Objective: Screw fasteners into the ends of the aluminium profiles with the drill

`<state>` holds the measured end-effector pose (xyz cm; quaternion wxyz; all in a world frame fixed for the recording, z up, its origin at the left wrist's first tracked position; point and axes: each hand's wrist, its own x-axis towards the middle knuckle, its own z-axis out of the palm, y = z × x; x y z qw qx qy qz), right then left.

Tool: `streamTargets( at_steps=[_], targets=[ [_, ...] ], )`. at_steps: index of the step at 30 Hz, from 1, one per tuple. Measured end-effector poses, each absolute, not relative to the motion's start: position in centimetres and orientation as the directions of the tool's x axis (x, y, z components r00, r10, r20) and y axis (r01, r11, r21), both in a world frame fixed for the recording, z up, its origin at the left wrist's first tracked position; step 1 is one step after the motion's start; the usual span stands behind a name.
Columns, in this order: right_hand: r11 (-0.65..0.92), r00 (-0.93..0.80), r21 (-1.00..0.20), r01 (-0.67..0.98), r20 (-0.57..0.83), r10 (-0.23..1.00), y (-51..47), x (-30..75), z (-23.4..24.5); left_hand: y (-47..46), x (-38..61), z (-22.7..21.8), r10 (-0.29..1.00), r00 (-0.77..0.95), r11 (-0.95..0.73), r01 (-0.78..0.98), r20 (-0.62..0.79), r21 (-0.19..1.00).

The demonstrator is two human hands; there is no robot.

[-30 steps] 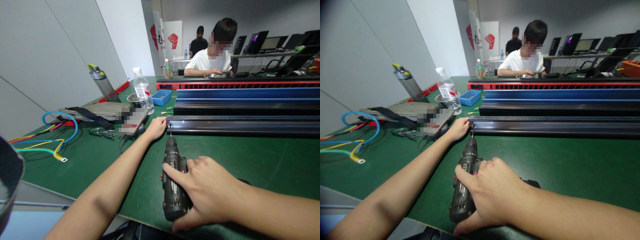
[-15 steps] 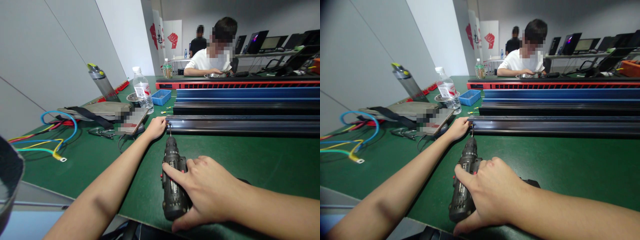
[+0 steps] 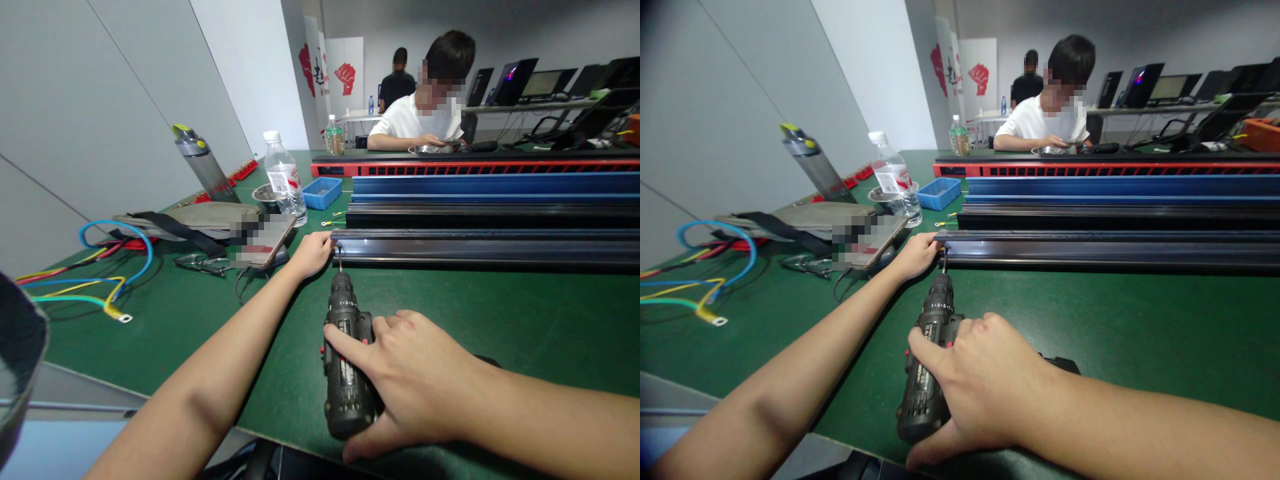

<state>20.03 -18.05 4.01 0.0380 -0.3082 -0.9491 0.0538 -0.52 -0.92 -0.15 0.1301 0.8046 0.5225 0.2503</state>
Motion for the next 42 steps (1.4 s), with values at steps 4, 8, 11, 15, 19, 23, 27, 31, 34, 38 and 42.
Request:
streamTargets(
  at_steps=[4, 8, 11, 15, 19, 23, 27, 31, 34, 38, 42],
  targets=[
    [0.796, -0.795, -0.116, 0.594, 0.073, 0.603, -18.35, 20.12, 3.79, -0.96, -0.48, -0.09, 0.91, 0.323, -0.412, 0.781, 0.261, 0.469],
    [0.775, -0.769, -0.107, 0.623, 0.103, 0.631, -18.64, 20.23, 3.64, -0.92, -0.45, -0.14, 0.917, 0.304, -0.393, 0.791, 0.257, 0.469],
    [0.776, -0.767, -0.101, 0.623, 0.115, 0.631, -18.72, 20.25, 3.59, -0.86, -0.44, -0.19, 0.917, 0.303, -0.395, 0.789, 0.261, 0.471],
    [0.785, -0.775, -0.091, 0.613, 0.123, 0.62, -18.76, 20.24, 3.58, -0.84, -0.46, -0.2, 0.914, 0.308, -0.402, 0.783, 0.265, 0.475],
    [0.799, -0.788, -0.092, 0.595, 0.13, 0.602, -18.64, 20.19, 3.65, -0.84, -0.47, -0.22, 0.912, 0.314, -0.406, 0.782, 0.264, 0.472],
    [0.804, -0.794, -0.099, 0.587, 0.125, 0.595, -18.41, 20.13, 3.72, -0.8, -0.46, -0.22, 0.916, 0.309, -0.397, 0.787, 0.255, 0.472],
    [0.81, -0.801, -0.083, 0.581, 0.122, 0.586, -18.33, 20.13, 3.69, -0.77, -0.47, -0.24, 0.914, 0.309, -0.401, 0.785, 0.263, 0.473],
    [0.819, -0.81, -0.072, 0.57, 0.119, 0.574, -18.27, 20.16, 3.64, -0.75, -0.49, -0.34, 0.915, 0.309, -0.399, 0.786, 0.258, 0.473],
    [0.821, -0.813, -0.068, 0.566, 0.118, 0.57, -18.19, 20.15, 3.62, -0.74, -0.52, -0.4, 0.913, 0.312, -0.403, 0.78, 0.261, 0.479],
    [0.825, -0.817, -0.063, 0.561, 0.119, 0.565, -18.18, 20.13, 3.6, -0.75, -0.5, -0.33, 0.914, 0.31, -0.401, 0.777, 0.261, 0.484],
    [0.823, -0.814, -0.063, 0.564, 0.121, 0.568, -18.24, 20.14, 3.55, -0.8, -0.43, -0.23, 0.917, 0.305, -0.395, 0.776, 0.256, 0.491]
  ],
)
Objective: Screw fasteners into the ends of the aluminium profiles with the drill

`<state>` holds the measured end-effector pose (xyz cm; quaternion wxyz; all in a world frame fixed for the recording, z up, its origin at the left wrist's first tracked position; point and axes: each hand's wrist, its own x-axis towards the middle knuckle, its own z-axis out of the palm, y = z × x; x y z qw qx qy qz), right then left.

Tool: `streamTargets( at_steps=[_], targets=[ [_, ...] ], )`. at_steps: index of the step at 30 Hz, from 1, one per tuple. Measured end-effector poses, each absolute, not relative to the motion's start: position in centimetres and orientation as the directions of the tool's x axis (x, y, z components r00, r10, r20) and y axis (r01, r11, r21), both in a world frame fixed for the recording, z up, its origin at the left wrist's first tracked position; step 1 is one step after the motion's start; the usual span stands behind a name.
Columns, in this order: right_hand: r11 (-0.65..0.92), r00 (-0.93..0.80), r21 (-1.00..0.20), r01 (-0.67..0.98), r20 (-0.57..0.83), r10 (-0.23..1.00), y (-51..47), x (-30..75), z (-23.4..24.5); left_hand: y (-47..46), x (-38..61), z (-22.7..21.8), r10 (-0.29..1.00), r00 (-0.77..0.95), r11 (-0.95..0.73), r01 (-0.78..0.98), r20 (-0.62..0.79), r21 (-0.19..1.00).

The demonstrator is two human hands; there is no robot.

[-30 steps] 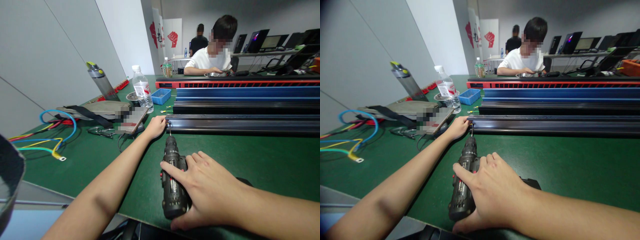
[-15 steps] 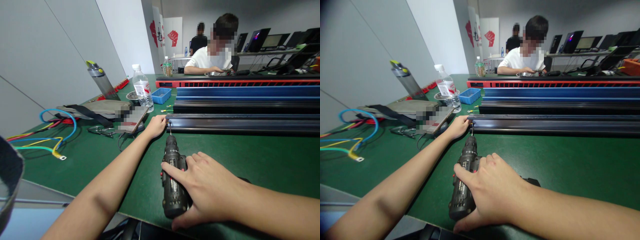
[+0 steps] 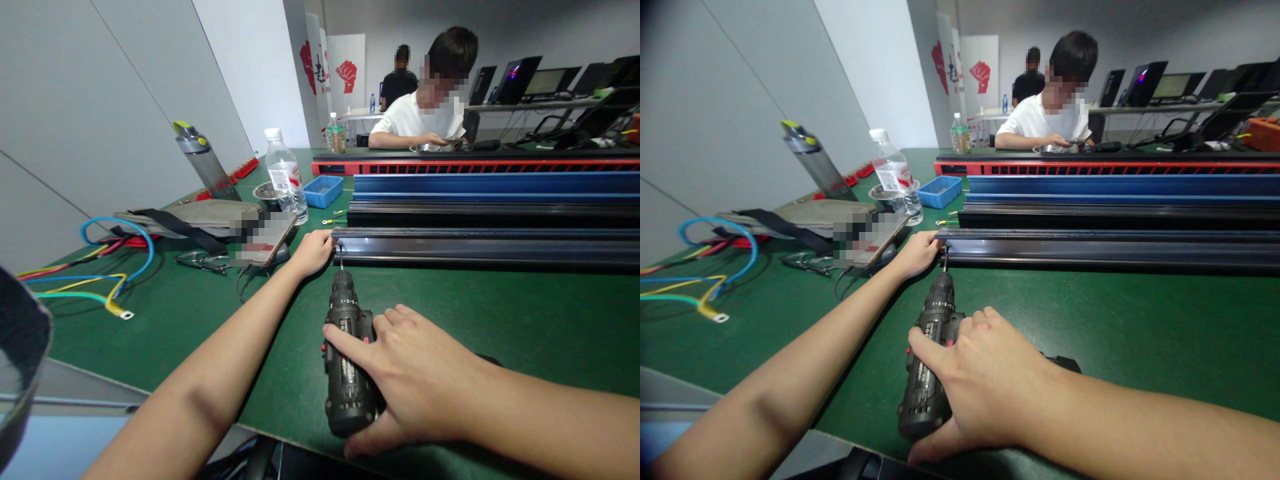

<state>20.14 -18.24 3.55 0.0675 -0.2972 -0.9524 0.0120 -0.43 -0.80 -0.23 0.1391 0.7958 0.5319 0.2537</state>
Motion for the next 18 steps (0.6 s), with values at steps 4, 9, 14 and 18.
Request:
streamTargets(
  at_steps=[4, 9, 14, 18],
  targets=[
    [0.82, -0.811, -0.062, 0.569, 0.125, 0.572, -18.29, 20.1, 3.52, -0.84, -0.44, -0.2, 0.915, 0.311, -0.4, 0.781, 0.257, 0.48],
    [0.818, -0.808, -0.07, 0.57, 0.13, 0.574, -18.28, 20.12, 3.53, -0.86, -0.5, -0.18, 0.909, 0.322, -0.413, 0.787, 0.266, 0.459],
    [0.82, -0.81, -0.074, 0.568, 0.13, 0.573, -18.29, 20.19, 3.46, -0.8, -0.51, -0.21, 0.913, 0.316, -0.403, 0.794, 0.257, 0.456],
    [0.818, -0.808, -0.079, 0.57, 0.129, 0.575, -18.3, 20.14, 3.42, -0.67, -0.63, -0.39, 0.913, 0.318, -0.404, 0.799, 0.256, 0.445]
  ],
)
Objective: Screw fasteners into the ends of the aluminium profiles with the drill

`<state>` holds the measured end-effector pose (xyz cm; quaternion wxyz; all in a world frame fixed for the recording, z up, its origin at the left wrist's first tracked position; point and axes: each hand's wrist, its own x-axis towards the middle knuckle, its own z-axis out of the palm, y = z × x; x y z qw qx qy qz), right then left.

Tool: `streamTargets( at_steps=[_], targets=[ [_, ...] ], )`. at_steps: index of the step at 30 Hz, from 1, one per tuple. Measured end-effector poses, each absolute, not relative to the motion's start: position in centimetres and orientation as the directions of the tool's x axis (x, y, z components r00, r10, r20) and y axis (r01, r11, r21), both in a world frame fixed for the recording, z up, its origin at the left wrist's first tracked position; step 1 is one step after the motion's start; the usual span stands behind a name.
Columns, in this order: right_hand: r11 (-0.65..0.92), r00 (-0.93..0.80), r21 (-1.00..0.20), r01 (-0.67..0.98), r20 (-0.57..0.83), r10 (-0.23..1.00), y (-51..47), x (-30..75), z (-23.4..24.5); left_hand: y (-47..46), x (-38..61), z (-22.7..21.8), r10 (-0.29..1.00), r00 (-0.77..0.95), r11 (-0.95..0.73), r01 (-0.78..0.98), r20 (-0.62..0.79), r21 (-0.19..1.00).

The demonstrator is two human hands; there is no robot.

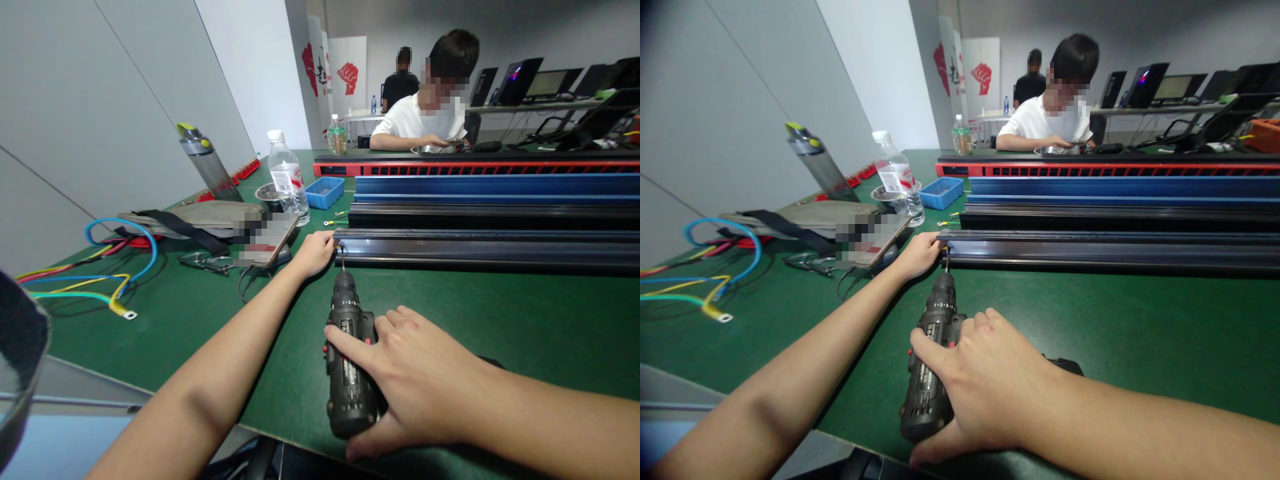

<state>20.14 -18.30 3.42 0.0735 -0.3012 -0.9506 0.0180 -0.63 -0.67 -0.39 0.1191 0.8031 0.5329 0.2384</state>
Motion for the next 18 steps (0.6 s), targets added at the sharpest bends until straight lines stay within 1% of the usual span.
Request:
streamTargets(
  at_steps=[10, 18],
  targets=[
    [0.812, -0.808, -0.1, 0.574, 0.089, 0.582, -18.23, 20.05, 3.78, -0.71, -0.66, -0.39, 0.907, 0.328, -0.416, 0.792, 0.263, 0.446],
    [0.81, -0.806, -0.102, 0.577, 0.091, 0.586, -18.27, 20.12, 3.63, -0.79, -0.56, -0.3, 0.915, 0.313, -0.399, 0.792, 0.254, 0.463]
  ],
)
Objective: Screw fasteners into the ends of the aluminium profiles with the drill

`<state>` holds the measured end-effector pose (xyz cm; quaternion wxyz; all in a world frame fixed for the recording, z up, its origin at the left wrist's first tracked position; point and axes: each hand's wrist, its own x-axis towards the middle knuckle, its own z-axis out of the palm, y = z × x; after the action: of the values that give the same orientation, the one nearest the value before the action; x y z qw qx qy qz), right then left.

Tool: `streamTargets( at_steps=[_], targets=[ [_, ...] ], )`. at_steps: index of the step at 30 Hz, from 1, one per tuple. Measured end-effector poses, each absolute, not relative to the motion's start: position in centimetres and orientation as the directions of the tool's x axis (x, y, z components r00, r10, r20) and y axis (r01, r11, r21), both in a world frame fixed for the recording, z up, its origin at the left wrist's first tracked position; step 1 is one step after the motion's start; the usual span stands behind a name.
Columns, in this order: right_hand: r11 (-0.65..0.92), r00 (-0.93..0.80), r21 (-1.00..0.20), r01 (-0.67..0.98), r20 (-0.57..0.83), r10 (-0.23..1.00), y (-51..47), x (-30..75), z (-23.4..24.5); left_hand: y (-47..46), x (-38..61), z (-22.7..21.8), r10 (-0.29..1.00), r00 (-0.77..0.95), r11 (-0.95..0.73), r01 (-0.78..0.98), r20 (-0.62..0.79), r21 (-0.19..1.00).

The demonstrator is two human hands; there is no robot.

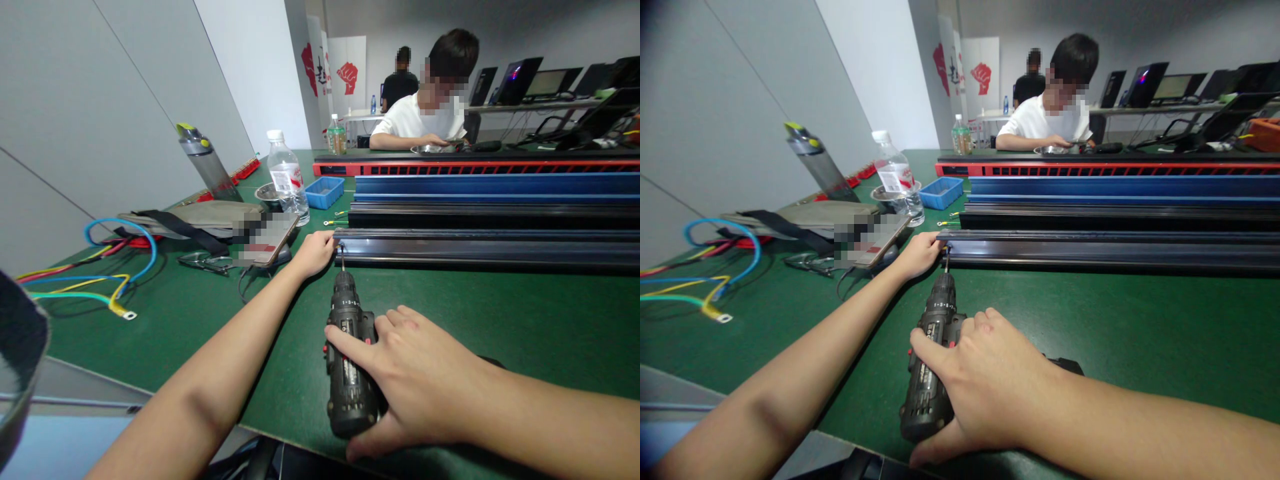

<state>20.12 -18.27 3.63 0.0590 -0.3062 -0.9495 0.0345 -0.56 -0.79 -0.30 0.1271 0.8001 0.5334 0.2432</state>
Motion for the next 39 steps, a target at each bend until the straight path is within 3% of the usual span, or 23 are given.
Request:
streamTargets(
  at_steps=[39],
  targets=[
    [0.81, -0.805, -0.088, 0.58, 0.096, 0.586, -18.42, 20.11, 3.75, -0.83, -0.49, -0.19, 0.911, 0.317, -0.408, 0.781, 0.263, 0.472]
  ],
)
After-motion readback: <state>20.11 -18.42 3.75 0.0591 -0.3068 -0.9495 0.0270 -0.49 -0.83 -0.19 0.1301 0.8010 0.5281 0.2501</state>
